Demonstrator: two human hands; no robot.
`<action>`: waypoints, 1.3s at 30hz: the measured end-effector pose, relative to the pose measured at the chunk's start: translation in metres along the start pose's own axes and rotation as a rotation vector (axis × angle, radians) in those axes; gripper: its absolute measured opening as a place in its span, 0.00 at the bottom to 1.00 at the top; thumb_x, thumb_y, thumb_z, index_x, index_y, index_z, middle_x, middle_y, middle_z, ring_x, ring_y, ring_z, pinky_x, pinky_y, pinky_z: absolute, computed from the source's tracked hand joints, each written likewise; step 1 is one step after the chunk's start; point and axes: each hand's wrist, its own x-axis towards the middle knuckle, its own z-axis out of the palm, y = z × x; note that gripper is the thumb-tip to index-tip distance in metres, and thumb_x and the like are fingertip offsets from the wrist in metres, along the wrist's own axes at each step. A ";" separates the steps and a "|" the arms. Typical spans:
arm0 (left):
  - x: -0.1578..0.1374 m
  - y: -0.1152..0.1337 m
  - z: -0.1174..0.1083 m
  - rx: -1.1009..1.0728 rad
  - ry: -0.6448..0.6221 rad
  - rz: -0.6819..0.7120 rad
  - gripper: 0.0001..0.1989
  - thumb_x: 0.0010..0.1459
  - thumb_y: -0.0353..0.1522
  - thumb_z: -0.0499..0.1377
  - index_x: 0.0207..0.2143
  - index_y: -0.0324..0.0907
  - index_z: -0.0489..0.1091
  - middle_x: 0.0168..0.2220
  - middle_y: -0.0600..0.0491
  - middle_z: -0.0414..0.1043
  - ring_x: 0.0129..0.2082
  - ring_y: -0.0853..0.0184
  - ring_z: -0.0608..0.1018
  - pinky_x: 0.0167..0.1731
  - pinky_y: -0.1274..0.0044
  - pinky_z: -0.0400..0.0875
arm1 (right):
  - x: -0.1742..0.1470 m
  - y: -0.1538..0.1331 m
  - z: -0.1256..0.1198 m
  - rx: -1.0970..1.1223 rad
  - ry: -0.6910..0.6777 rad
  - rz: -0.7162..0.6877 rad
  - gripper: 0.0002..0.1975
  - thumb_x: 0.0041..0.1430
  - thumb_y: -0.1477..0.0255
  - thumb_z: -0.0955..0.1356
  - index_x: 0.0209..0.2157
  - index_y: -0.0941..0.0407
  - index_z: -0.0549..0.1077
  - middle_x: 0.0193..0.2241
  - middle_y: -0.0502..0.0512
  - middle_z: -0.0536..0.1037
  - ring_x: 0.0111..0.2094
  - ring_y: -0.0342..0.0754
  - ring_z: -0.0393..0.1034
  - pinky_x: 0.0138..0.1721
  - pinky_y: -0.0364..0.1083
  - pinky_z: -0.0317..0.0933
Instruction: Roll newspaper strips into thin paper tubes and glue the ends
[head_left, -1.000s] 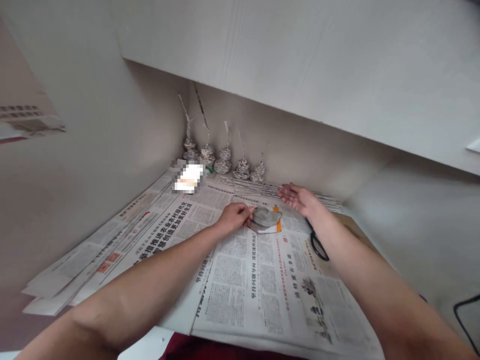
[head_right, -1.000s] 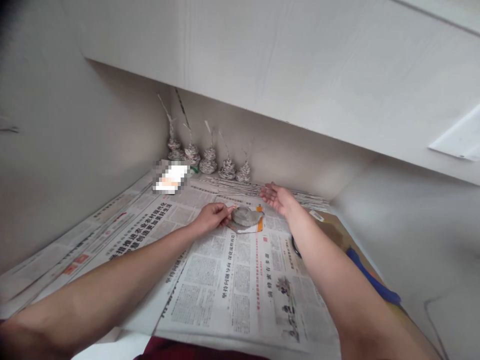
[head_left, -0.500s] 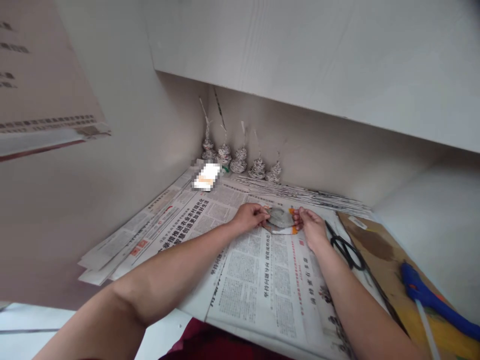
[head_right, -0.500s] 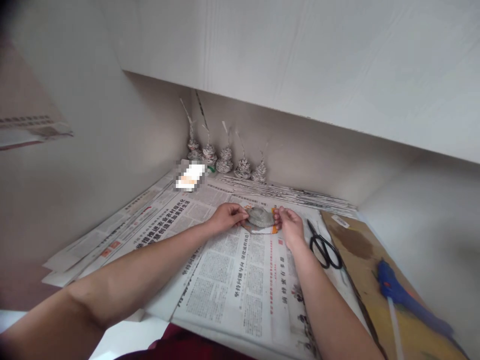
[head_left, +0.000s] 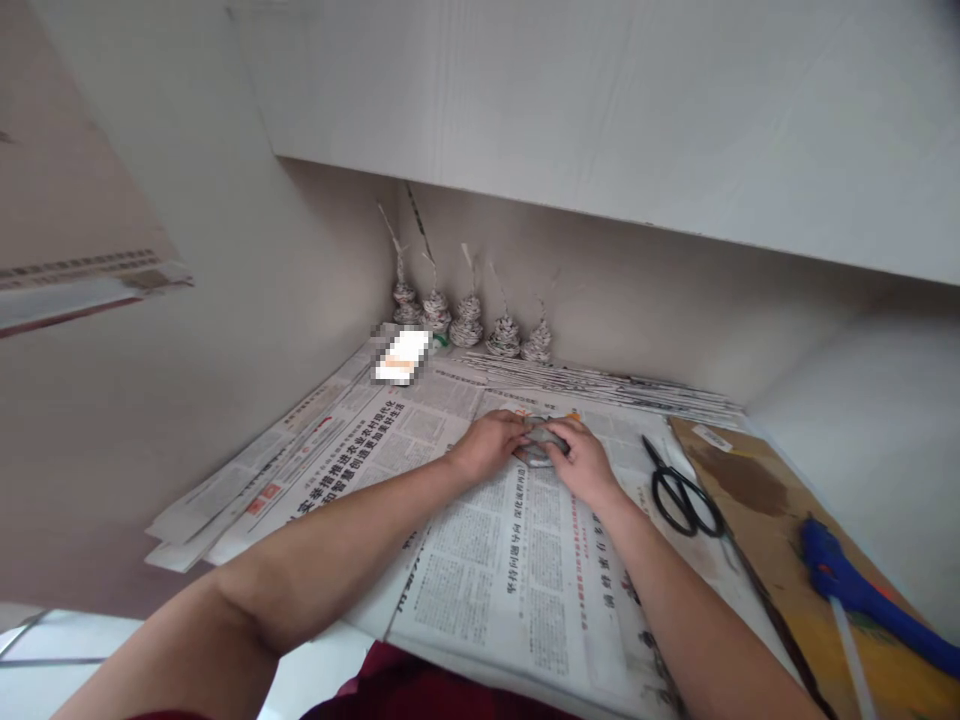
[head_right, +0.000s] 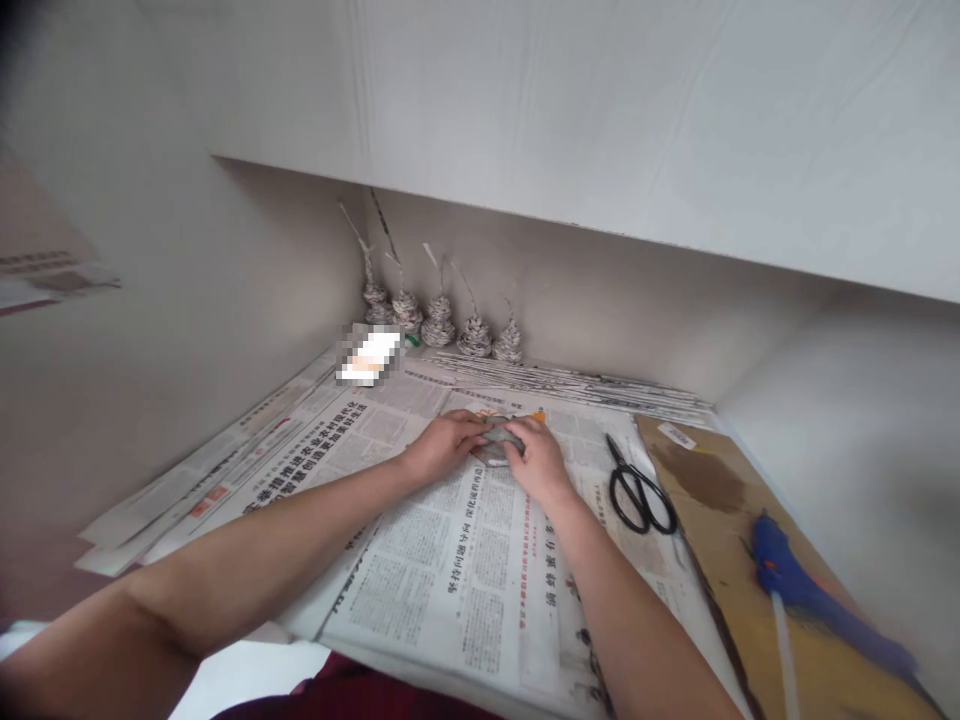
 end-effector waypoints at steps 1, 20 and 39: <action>0.001 0.000 0.001 0.033 -0.024 -0.007 0.12 0.59 0.32 0.54 0.38 0.41 0.77 0.36 0.46 0.74 0.40 0.62 0.74 0.43 0.74 0.64 | 0.000 -0.001 0.001 -0.043 -0.013 -0.016 0.10 0.55 0.74 0.65 0.38 0.53 0.75 0.37 0.57 0.75 0.43 0.54 0.67 0.46 0.53 0.60; -0.005 0.011 0.005 0.216 0.057 -0.030 0.10 0.59 0.30 0.56 0.37 0.43 0.77 0.35 0.51 0.77 0.35 0.68 0.76 0.38 0.79 0.66 | 0.002 0.016 -0.002 0.159 -0.073 0.145 0.13 0.53 0.69 0.65 0.39 0.55 0.76 0.36 0.55 0.79 0.38 0.51 0.72 0.41 0.48 0.62; -0.008 0.015 -0.004 0.564 -0.024 -0.023 0.24 0.61 0.48 0.47 0.28 0.42 0.73 0.29 0.51 0.73 0.32 0.67 0.74 0.29 0.78 0.59 | 0.004 0.014 0.002 0.036 -0.034 0.090 0.13 0.56 0.65 0.63 0.39 0.55 0.76 0.36 0.57 0.78 0.38 0.52 0.70 0.39 0.47 0.61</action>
